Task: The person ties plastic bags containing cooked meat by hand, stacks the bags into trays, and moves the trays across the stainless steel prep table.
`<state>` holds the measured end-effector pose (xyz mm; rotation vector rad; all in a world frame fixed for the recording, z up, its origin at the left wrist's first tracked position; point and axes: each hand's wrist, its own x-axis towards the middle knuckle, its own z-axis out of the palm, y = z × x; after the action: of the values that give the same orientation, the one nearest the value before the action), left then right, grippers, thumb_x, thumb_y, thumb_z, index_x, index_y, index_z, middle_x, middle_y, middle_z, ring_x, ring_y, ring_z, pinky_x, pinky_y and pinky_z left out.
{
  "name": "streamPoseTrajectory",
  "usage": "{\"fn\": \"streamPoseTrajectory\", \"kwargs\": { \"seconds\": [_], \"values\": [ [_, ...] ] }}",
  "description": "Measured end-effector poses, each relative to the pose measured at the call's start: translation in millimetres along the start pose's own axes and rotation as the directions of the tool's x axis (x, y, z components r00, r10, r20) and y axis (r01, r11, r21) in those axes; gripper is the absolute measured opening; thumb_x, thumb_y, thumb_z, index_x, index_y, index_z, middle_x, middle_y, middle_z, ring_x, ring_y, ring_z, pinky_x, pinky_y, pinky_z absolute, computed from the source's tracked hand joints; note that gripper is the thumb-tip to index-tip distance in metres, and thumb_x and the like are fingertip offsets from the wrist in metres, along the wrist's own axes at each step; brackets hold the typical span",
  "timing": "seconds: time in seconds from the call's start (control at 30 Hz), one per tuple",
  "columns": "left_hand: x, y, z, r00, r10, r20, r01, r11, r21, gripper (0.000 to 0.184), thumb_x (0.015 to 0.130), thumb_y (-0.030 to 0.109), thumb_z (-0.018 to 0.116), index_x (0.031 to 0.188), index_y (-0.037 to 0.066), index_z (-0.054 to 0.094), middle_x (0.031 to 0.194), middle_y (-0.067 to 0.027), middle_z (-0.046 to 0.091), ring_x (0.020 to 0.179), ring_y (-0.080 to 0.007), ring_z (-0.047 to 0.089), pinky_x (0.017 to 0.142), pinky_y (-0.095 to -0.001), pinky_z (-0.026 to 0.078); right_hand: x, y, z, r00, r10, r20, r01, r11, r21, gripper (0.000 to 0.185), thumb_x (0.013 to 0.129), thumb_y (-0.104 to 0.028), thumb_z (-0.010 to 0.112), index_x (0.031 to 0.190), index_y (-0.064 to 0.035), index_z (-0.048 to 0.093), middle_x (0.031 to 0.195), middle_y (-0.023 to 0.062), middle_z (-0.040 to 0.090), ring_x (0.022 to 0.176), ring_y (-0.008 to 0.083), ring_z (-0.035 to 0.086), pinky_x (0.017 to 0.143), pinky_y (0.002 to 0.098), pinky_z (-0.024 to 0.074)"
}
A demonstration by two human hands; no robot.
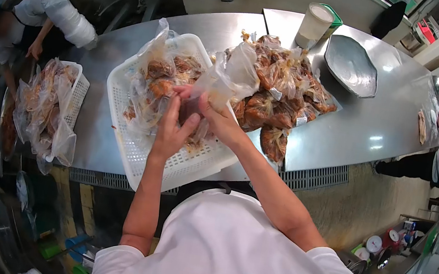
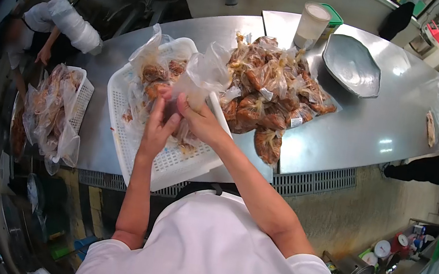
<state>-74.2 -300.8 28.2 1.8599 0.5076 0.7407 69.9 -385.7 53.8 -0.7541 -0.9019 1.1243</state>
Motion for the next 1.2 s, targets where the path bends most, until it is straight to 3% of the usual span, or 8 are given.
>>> {"fn": "streamPoseTrajectory", "kwargs": {
  "seconds": [0.17,0.27,0.57,0.77,0.83,0.97,1.03,1.2],
  "values": [
    [-4.7,11.3,2.8,0.985,-0.158,-0.070,0.119,0.914,-0.389,0.055,0.092,0.017,0.072,0.138,0.000,0.048,0.132,-0.0114,0.057,0.120,-0.0204,0.056,0.104,-0.0340,0.044,2.6,9.6,10.9,0.988,0.121,-0.100,-0.141,0.963,-0.229,0.037,0.099,-0.018,0.052,0.131,-0.0014,0.057,0.144,0.0093,0.055,0.132,0.0245,0.050,0.115,0.0410,0.0349],
    [-17.3,-19.9,9.0,0.966,0.030,-0.256,-0.018,0.999,0.048,0.054,0.090,0.015,0.073,0.137,0.001,0.049,0.127,-0.0098,0.059,0.116,-0.0191,0.058,0.100,-0.0320,0.046,6.3,11.4,19.6,0.886,-0.455,0.088,0.431,0.742,-0.514,0.042,0.086,-0.017,0.065,0.125,-0.0027,0.062,0.135,0.0167,0.061,0.130,0.0346,0.052,0.115,0.0457,0.0322],
    [-22.3,19.8,-2.5,0.985,-0.175,0.006,0.166,0.919,-0.357,0.078,0.085,0.007,0.075,0.150,0.004,0.031,0.145,-0.0117,0.047,0.123,-0.0217,0.055,0.105,-0.0342,0.045,7.2,19.8,21.3,0.959,-0.202,-0.199,0.139,0.947,-0.290,0.026,0.083,-0.010,0.070,0.107,-0.0010,0.070,0.090,0.0102,0.074,0.084,0.0180,0.070,0.079,0.0323,0.0532],
    [6.3,14.7,-17.5,0.950,-0.192,-0.246,0.070,0.899,-0.433,0.029,0.101,0.018,0.061,0.126,0.005,0.054,0.096,-0.0069,0.068,0.087,-0.0165,0.065,0.090,-0.0300,0.050,-5.6,35.4,28.2,0.999,-0.037,-0.037,-0.016,0.450,-0.893,0.012,0.094,-0.011,0.063,0.092,0.0006,0.062,0.084,0.0123,0.068,0.075,0.0243,0.066,0.067,0.0374,0.0516],
    [10.3,-7.5,-53.0,0.988,-0.154,0.005,0.049,0.284,-0.958,0.021,0.104,0.027,0.057,0.112,0.007,0.058,0.067,0.0004,0.054,0.061,-0.0122,0.055,0.074,-0.0285,0.051,-15.2,31.5,24.5,0.993,0.116,0.031,-0.055,0.673,-0.738,0.021,0.098,-0.017,0.057,0.088,0.0013,0.060,0.080,0.0207,0.066,0.070,0.0388,0.062,0.066,0.0454,0.0511],
    [8.8,12.4,-80.8,0.997,-0.073,-0.006,0.015,0.291,-0.957,0.029,0.098,0.028,0.067,0.117,0.008,0.058,0.068,0.0000,0.049,0.065,-0.0112,0.051,0.079,-0.0288,0.050,-14.9,30.0,25.0,0.996,0.075,0.055,-0.008,0.660,-0.751,0.022,0.099,-0.018,0.056,0.086,-0.0005,0.060,0.075,0.0233,0.064,0.067,0.0445,0.062,0.063,0.0514,0.0493],
    [11.0,55.8,-71.5,0.863,0.259,-0.434,-0.168,0.957,0.239,0.044,0.088,0.029,0.077,0.120,0.007,0.057,0.077,-0.0034,0.056,0.073,-0.0164,0.058,0.079,-0.0331,0.051,-13.7,36.7,16.8,0.998,-0.013,0.058,0.054,0.594,-0.803,0.020,0.098,-0.016,0.058,0.085,-0.0012,0.059,0.069,0.0223,0.060,0.066,0.0435,0.061,0.063,0.0493,0.0481],
    [4.5,76.1,-43.6,0.852,0.403,0.334,-0.502,0.447,0.741,0.040,0.084,0.020,0.078,0.115,0.003,0.060,0.083,-0.0073,0.062,0.084,-0.0246,0.064,0.076,-0.0412,0.051,0.0,24.3,-0.4,0.965,-0.070,0.254,0.263,0.330,-0.907,0.011,0.088,-0.014,0.067,0.087,-0.0037,0.064,0.077,0.0179,0.063,0.077,0.0373,0.064,0.081,0.0448,0.0455]
  ]
}}
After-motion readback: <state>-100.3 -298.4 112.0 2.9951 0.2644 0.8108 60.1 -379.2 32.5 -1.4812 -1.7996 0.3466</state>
